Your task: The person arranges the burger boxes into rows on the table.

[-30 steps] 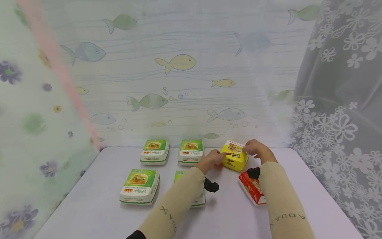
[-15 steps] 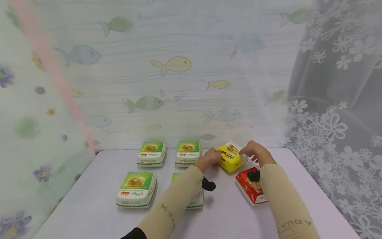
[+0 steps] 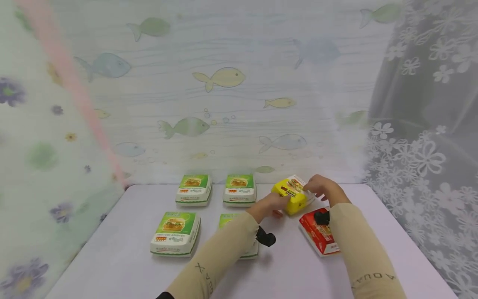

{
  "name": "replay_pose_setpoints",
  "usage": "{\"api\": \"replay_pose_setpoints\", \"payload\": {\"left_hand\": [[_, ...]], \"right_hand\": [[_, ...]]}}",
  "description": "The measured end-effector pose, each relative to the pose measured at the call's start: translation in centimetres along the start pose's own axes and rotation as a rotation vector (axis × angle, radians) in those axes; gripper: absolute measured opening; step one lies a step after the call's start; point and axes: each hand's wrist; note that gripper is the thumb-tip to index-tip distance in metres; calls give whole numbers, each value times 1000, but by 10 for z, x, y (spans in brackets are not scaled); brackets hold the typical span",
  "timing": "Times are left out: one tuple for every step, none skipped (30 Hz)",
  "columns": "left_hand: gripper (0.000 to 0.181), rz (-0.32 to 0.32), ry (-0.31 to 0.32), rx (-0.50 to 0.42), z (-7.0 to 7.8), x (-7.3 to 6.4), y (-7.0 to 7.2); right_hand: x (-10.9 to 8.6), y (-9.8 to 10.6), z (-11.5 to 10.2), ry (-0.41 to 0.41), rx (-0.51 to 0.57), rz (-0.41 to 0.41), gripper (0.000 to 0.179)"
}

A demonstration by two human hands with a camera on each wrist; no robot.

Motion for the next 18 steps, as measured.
{"api": "replay_pose_setpoints", "payload": {"left_hand": [[42,4,-1,-1,0,0,1],[41,12,1,6,0,1,2],[40,19,-1,12,1,1,4],[39,27,-3,22,1,2,6],[38,35,-6,32,1,2,8],[38,44,-11,50,2,2,10],[38,50,-16,62,3,3,11],[38,54,-19,69,3,3,12],[38,55,-26,70,4,3,12],[38,52,-32,73,4,4,12],[39,47,-37,74,5,4,11],[42,41,-41,75,4,5,11],[45,36,-45,74,3,5,10],[49,27,-50,72,2,5,9],[53,19,-49,71,1,5,8],[57,12,-48,69,1,4,7],[60,6,-45,70,1,2,7],[63,3,-41,73,1,1,6]], "right_hand": [[-1,-1,-1,-3,-6,0,55],[-1,-2,-1,-6,-16,-4,55],[-1,-2,-1,-19,-23,-5,54],[-3,-3,-2,-27,-33,-10,54],[-4,-3,-2,-46,-36,-13,55],[-3,-3,-1,-59,-42,-18,55],[-5,-3,-1,-69,-50,-24,56],[-5,-2,-1,-77,-54,-30,57],[-6,-1,0,-83,-57,-34,58],[-7,0,1,-90,-55,-37,60],[-7,1,2,-93,-52,-34,61],[-6,2,3,-84,-54,-33,63],[-6,3,4,-74,-52,-29,64],[-4,4,6,-63,-45,-23,65],[-3,5,7,-52,-39,-17,66],[-2,6,8,-41,-30,-10,66],[-1,6,7,-24,-26,-4,66],[-1,6,7,-12,-23,0,65]]}}
Point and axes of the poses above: each hand's wrist, its own x-axis towards the middle knuckle, its own y-axis out of the back of the hand, z = x × y, and after that the axes turned 6 degrees about x, right-handed
